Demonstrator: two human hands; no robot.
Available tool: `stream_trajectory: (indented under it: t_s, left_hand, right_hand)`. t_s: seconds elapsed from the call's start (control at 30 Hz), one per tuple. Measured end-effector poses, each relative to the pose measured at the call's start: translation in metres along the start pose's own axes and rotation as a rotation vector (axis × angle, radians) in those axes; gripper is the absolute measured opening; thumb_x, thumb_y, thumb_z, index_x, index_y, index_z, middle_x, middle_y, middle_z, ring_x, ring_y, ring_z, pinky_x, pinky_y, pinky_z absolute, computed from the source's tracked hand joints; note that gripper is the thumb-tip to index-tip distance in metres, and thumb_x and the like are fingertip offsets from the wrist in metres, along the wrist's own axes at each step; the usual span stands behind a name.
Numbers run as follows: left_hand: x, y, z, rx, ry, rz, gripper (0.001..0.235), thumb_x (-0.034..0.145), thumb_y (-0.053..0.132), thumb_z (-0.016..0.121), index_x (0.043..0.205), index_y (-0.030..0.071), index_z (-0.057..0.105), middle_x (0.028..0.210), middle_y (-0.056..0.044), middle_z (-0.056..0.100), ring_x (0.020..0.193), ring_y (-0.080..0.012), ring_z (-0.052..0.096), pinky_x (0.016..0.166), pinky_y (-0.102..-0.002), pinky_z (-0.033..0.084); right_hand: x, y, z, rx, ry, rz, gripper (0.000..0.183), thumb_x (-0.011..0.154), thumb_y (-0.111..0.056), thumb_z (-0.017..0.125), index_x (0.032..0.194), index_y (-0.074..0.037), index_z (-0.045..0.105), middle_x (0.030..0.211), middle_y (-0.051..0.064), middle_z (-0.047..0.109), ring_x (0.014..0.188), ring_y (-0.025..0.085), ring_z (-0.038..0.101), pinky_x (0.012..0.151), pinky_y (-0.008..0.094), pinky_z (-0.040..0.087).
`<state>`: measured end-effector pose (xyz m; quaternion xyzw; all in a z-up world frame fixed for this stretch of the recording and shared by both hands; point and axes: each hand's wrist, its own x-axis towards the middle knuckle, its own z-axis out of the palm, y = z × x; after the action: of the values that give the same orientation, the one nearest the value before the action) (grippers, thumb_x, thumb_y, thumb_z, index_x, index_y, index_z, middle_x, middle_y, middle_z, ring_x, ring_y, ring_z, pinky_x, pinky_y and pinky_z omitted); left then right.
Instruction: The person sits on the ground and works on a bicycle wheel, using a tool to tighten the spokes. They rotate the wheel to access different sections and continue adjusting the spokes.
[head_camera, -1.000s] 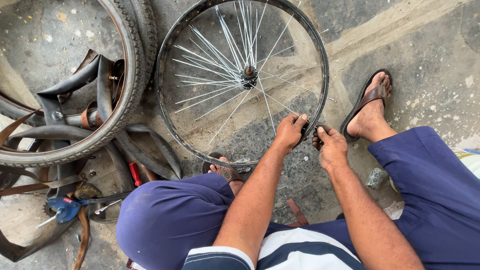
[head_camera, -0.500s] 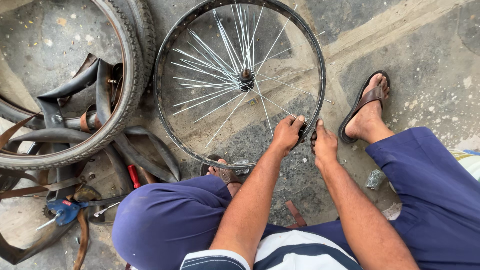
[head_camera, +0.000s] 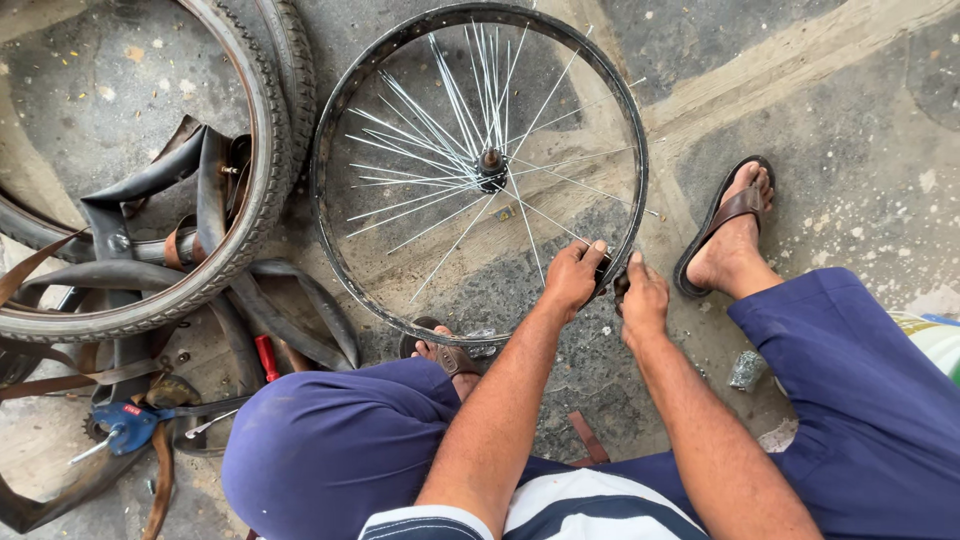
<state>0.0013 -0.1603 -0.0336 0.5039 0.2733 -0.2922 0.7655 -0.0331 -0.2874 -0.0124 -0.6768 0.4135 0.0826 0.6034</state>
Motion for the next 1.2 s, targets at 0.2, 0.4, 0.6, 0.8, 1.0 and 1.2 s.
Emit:
stream_trajectory:
  t_s: [0.2,0.4,0.6,0.8,1.0,1.2]
  left_hand:
    - [0.003,-0.004,-0.001,0.090,0.042,0.064,0.036,0.101,0.036,0.065,0.097,0.001,0.070,0.081,-0.006,0.070,0.066,-0.0133,0.061,0.057,-0.033,0.052]
    - [0.006,-0.011,-0.003,0.037,0.032,0.005,0.037,0.102,0.037,0.063,0.097,0.000,0.069,0.080,-0.005,0.068,0.066,-0.0127,0.059,0.057,-0.033,0.052]
    - [0.004,-0.005,-0.001,0.002,0.021,-0.011,0.036,0.102,0.037,0.062,0.098,0.001,0.068,0.080,-0.005,0.067,0.065,-0.0133,0.060,0.055,-0.032,0.054]
    - [-0.007,0.007,0.001,0.136,0.123,0.086,0.041,0.101,0.041,0.060,0.094,0.002,0.069,0.081,-0.008,0.070,0.069,-0.0153,0.062,0.067,-0.038,0.054]
    - [-0.026,0.041,-0.002,0.601,0.331,0.226,0.041,0.101,0.040,0.061,0.091,0.002,0.071,0.091,-0.018,0.070,0.085,-0.0352,0.064,0.078,-0.050,0.051]
    - [-0.033,0.030,-0.023,0.676,0.693,0.685,0.049,0.087,0.025,0.070,0.125,-0.005,0.058,0.107,-0.028,0.063,0.100,-0.0449,0.059,0.086,-0.053,0.047]
  right_hand:
    - [0.001,0.000,0.003,-0.189,-0.046,-0.451,0.026,0.108,-0.033,0.063,0.100,-0.010,0.069,0.086,-0.002,0.063,0.075,0.006,0.055,0.061,0.024,0.045]
    - [0.001,0.008,0.001,-0.239,0.045,-0.208,0.031,0.104,-0.038,0.056,0.098,-0.010,0.066,0.088,0.001,0.059,0.080,0.011,0.051,0.070,0.029,0.043]
    - [0.008,0.021,-0.006,-0.150,0.010,-0.094,0.056,0.116,-0.046,0.053,0.086,0.000,0.059,0.083,0.008,0.051,0.077,0.020,0.043,0.066,0.037,0.035]
    - [0.019,0.016,-0.006,-0.229,0.035,-0.010,0.063,0.112,-0.056,0.054,0.090,0.003,0.055,0.078,0.005,0.053,0.066,0.016,0.045,0.059,0.035,0.036]
    - [0.015,-0.017,-0.001,-0.111,-0.203,-0.021,0.028,0.094,-0.038,0.072,0.097,-0.010,0.072,0.074,-0.007,0.063,0.057,0.005,0.043,0.049,0.022,0.031]
    - [0.034,-0.042,-0.003,-0.007,-0.163,-0.061,0.026,0.099,-0.035,0.075,0.096,-0.010,0.068,0.068,-0.005,0.054,0.046,0.005,0.038,0.041,0.023,0.027]
